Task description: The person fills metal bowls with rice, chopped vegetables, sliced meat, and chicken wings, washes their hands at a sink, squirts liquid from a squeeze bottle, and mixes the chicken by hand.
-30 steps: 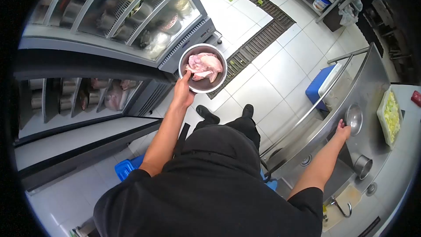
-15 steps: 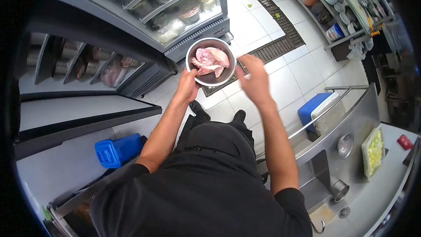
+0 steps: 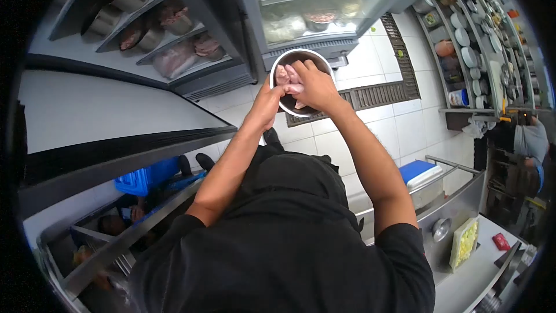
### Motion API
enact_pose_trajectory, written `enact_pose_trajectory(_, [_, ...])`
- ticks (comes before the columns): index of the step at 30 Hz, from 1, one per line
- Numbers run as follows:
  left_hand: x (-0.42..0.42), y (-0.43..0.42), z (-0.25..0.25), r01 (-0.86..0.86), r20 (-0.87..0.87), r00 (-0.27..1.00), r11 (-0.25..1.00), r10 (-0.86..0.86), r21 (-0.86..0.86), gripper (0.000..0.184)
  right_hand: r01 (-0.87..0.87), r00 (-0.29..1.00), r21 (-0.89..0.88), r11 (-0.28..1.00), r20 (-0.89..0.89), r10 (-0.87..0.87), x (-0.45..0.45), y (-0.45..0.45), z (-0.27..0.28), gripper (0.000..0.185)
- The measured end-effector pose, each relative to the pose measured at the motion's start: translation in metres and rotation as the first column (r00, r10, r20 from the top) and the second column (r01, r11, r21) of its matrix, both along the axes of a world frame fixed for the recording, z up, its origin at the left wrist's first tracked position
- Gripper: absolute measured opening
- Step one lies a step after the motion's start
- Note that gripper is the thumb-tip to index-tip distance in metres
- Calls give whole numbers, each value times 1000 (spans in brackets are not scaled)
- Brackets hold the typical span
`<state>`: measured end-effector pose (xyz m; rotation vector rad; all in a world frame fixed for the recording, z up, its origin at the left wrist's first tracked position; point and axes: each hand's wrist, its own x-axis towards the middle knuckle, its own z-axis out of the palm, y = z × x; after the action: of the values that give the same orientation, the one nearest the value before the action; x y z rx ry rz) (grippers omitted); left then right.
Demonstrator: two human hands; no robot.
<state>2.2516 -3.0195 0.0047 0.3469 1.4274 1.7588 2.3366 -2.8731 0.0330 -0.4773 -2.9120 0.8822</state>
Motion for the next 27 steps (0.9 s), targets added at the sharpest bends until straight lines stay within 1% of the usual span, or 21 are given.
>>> enact_pose_trajectory(2, [-17,-13,5,9,-7,1000,999,-9,-43,63,8,996,-40,999,-85,-11,-16,-9,-2,51])
enact_pose_trajectory(4, [-31,-21,8,-23,5,1000,998,23,-51,63,3,988,-47,999,-153,-11,-34,-11,-2,48])
enact_pose_trajectory(5, [-38,-25,15,-36,-1,999,998,36,-49,62,25,979,-66,998,-198,-37,-43,-12,-3,45])
enact_pose_trajectory(6, [-44,-26,23,-50,-7,999,998,50,-44,62,49,961,-138,989,-262,-84,-50,-13,-3,42])
enact_pose_trajectory(7, [-46,-29,31,-48,112,993,999,47,2,56,66,938,-208,976,-321,-132,-57,-13,-3,38])
enact_pose_trajectory(8, [-52,-31,26,-57,136,989,998,57,-2,54,75,911,-280,957,-372,-180,-64,-12,-3,34])
enact_pose_trajectory(9, [-58,-35,16,-68,163,984,998,69,-9,53,58,905,-211,976,-403,-141,-74,-5,-1,26])
enact_pose_trajectory(10, [-63,-38,9,-83,189,978,996,85,-18,51,77,927,-382,921,-313,-207,-77,-1,0,24])
enact_pose_trajectory(11, [-67,-40,9,-92,199,976,996,88,14,53,104,944,-537,837,-211,-253,-81,5,13,22])
enact_pose_trajectory(12, [-70,-43,5,-111,217,971,994,104,21,55,143,955,-672,727,-99,-279,-85,9,24,20])
enact_pose_trajectory(15, [-79,-45,4,-161,256,956,986,146,39,59,62,960,-786,615,-122,-252,-96,22,47,17])
enact_pose_trajectory(16, [-80,-45,7,-177,260,952,983,160,44,60,35,961,-818,574,-130,-245,-100,26,55,16])
enact_pose_trajectory(17, [-82,-43,10,-191,267,948,980,172,48,60,69,972,-776,626,-90,-219,-103,32,65,15])
enact_pose_trajectory(21, [-90,-32,11,-231,263,943,969,202,86,59,-29,973,-740,672,-174,-149,-120,55,68,15])
enact_pose_trajectory(24, [-90,-21,20,-310,275,922,946,274,94,59,-28,978,-785,619,-151,-147,-130,68,72,16])
enact_pose_trajectory(27, [-99,-7,12,-336,309,903,939,299,76,58,-8,979,-810,586,-127,-161,-142,80,71,16])
